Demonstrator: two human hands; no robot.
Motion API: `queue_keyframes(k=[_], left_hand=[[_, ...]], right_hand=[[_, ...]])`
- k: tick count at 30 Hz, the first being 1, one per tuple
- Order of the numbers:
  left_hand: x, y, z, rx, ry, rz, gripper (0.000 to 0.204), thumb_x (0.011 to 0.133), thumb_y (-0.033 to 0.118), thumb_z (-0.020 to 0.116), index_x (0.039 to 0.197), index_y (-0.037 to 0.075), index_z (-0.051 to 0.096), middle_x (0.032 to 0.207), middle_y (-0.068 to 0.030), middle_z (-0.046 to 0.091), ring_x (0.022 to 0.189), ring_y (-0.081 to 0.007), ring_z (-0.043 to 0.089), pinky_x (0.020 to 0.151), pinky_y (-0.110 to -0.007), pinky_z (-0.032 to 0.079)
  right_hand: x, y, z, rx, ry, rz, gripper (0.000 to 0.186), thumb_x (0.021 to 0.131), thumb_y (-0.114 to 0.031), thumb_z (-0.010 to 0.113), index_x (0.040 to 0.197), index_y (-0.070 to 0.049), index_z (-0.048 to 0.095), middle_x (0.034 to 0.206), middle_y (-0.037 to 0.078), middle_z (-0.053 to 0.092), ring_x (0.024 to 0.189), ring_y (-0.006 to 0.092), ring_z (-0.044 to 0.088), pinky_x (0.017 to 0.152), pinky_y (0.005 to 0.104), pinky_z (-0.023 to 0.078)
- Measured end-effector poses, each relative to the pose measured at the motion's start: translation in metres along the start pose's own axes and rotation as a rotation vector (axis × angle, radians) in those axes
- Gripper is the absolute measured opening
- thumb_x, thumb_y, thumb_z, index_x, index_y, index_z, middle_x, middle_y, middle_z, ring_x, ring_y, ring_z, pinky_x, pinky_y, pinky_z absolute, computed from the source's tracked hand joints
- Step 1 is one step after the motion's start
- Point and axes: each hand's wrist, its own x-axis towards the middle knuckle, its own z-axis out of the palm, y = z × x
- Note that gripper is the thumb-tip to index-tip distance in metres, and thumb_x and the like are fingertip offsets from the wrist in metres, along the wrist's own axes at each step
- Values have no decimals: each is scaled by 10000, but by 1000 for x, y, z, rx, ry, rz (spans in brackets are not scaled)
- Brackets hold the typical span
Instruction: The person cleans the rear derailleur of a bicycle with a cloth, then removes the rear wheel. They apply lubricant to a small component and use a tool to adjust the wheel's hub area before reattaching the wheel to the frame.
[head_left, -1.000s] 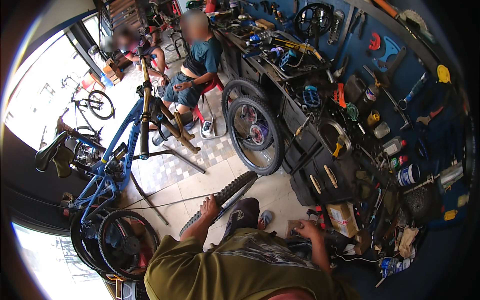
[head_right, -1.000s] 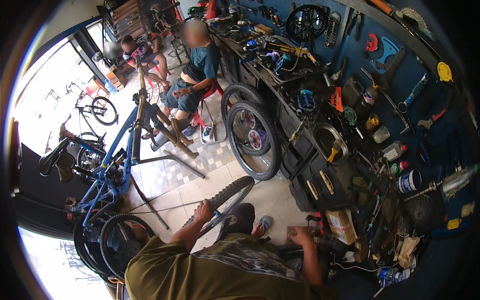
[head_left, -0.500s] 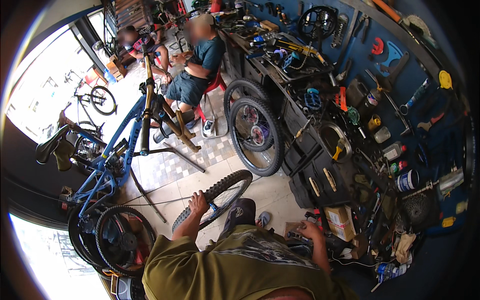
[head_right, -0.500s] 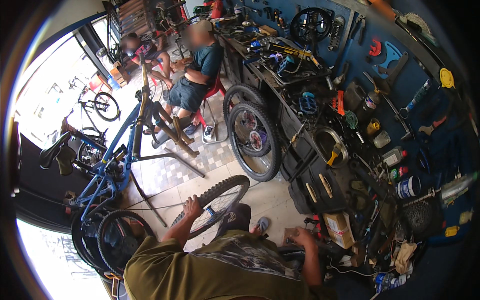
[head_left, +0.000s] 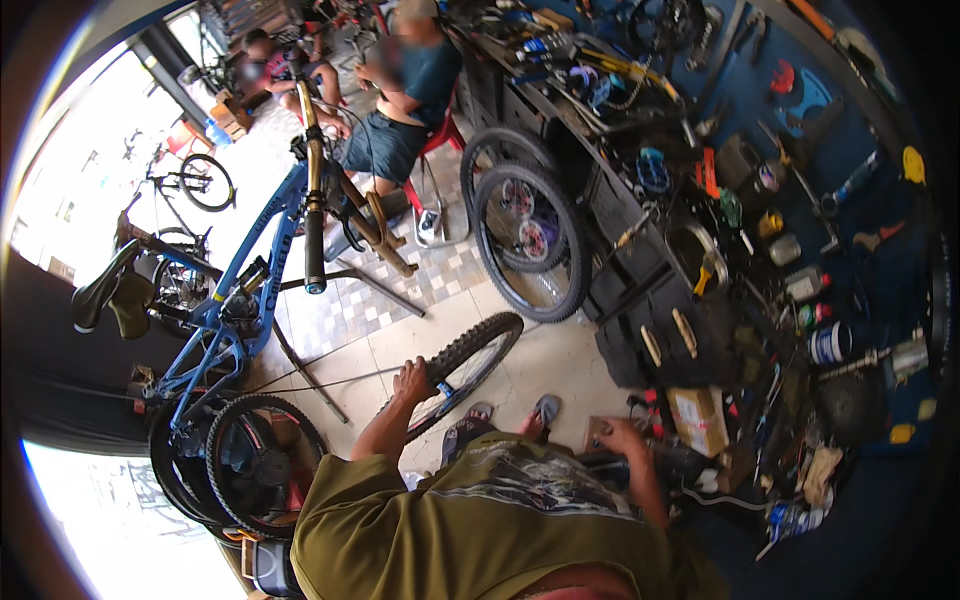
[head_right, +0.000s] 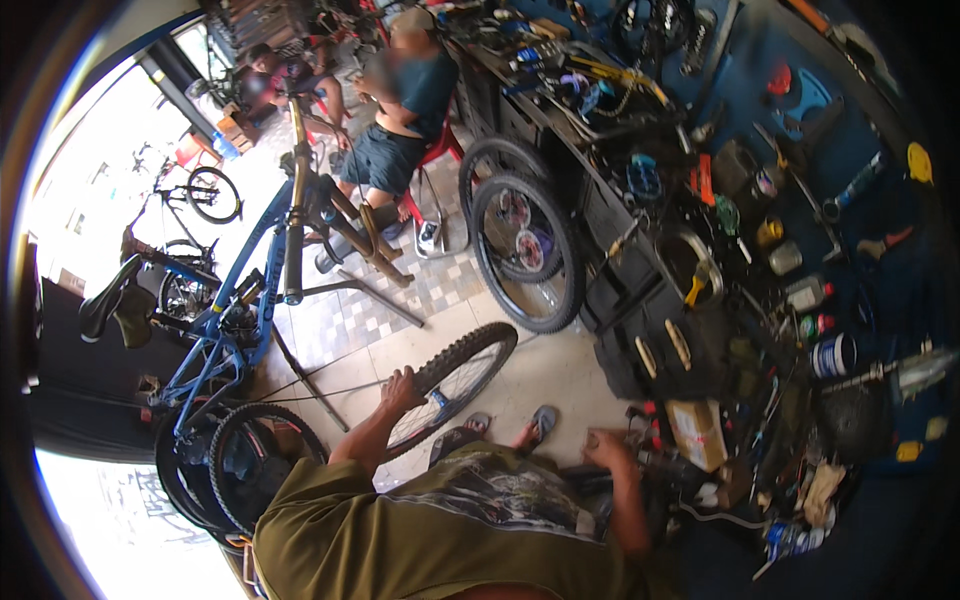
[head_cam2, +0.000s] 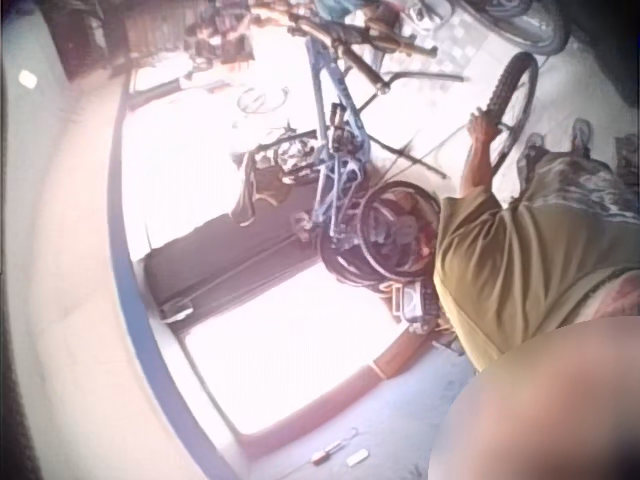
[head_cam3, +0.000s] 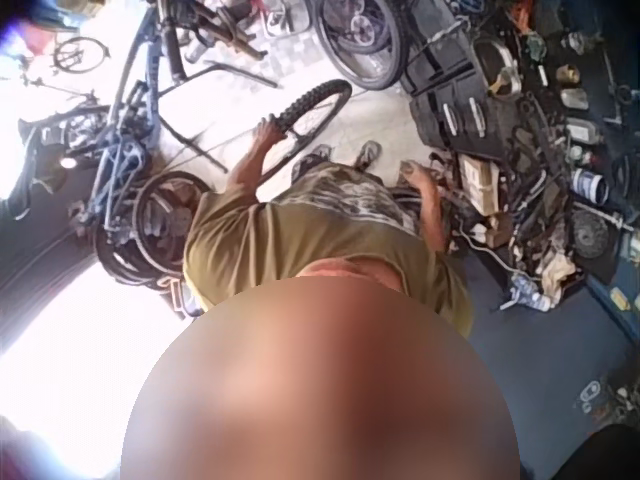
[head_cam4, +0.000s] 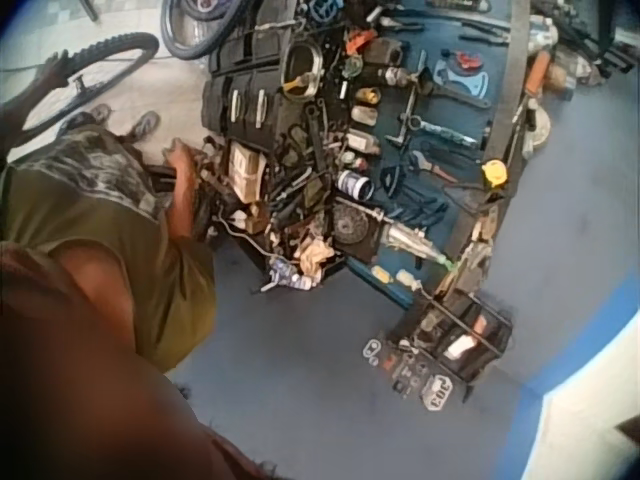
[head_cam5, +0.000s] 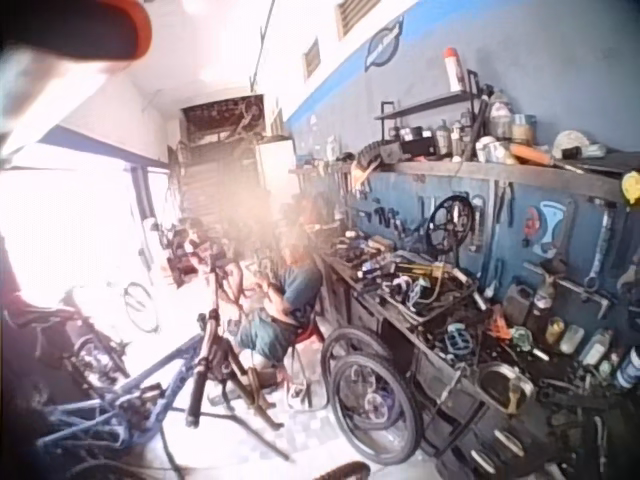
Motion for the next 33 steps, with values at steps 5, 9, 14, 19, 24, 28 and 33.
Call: queue_keyframes(k=[5, 9, 14, 19, 24, 28, 33], left_hand=[[7, -15, 16, -57, 48, 91, 818, 655, 391, 884, 1276, 86, 447, 1180, -239, 602, 1122, -454, 616, 880, -565, 534], [29, -17, 2, -86, 38, 82, 796, 658, 350, 891, 1247, 74, 432, 1144, -252, 622, 1071, -465, 636, 883, -559, 534], [80, -50, -8, -131, -56, 107, 843, 652, 346, 904, 1277, 55, 420, 1190, -277, 628, 1105, -458, 635, 912, -530, 532], [107, -65, -23, -97, -70, 128, 823, 636, 394, 879, 1249, 37, 463, 1154, -258, 676, 1093, -424, 665, 918, -513, 537], [136, -73, -20, -35, -58, 185, 908, 644, 387, 903, 1316, 11, 423, 1201, -253, 675, 1139, -430, 646, 952, -508, 527], [142, -85, -9, -84, -39, 297, 1018, 623, 425, 920, 1375, -21, 399, 1260, -275, 641, 1193, -432, 612, 968, -508, 516], [114, -49, -11, -74, -72, 268, 949, 657, 401, 882, 1361, -25, 409, 1267, -283, 629, 1192, -440, 602, 971, -507, 503]], right_hand=[[-13, -51, 7, 23, 19, 55, 626, 799, -337, 762, 1313, -19, 604, 1115, 243, 692, 1055, 395, 673, 910, 452, 533], [-34, -79, 36, -52, 162, -2, 647, 832, -396, 771, 1350, -48, 603, 1068, 197, 723, 966, 367, 699, 832, 430, 551], [-67, -114, 73, 81, 180, 97, 634, 850, -363, 769, 1374, -55, 591, 1137, 207, 715, 1023, 358, 696, 873, 420, 545], [-111, -121, 128, 194, 232, 250, 638, 849, -335, 783, 1390, -63, 583, 1076, 189, 728, 980, 316, 712, 866, 400, 545], [-146, -103, 222, 335, 256, 322, 535, 877, -259, 750, 1351, -56, 605, 1020, 174, 725, 946, 311, 699, 838, 399, 541], [-155, -117, 260, 596, 249, 362, 372, 919, -212, 686, 1250, -46, 658, 1006, 182, 727, 935, 340, 704, 825, 410, 540], [-148, -106, 320, 789, 450, 593, 276, 975, -273, 633, 1055, -32, 742, 922, 167, 747, 809, 315, 726, 794, 410, 539]])
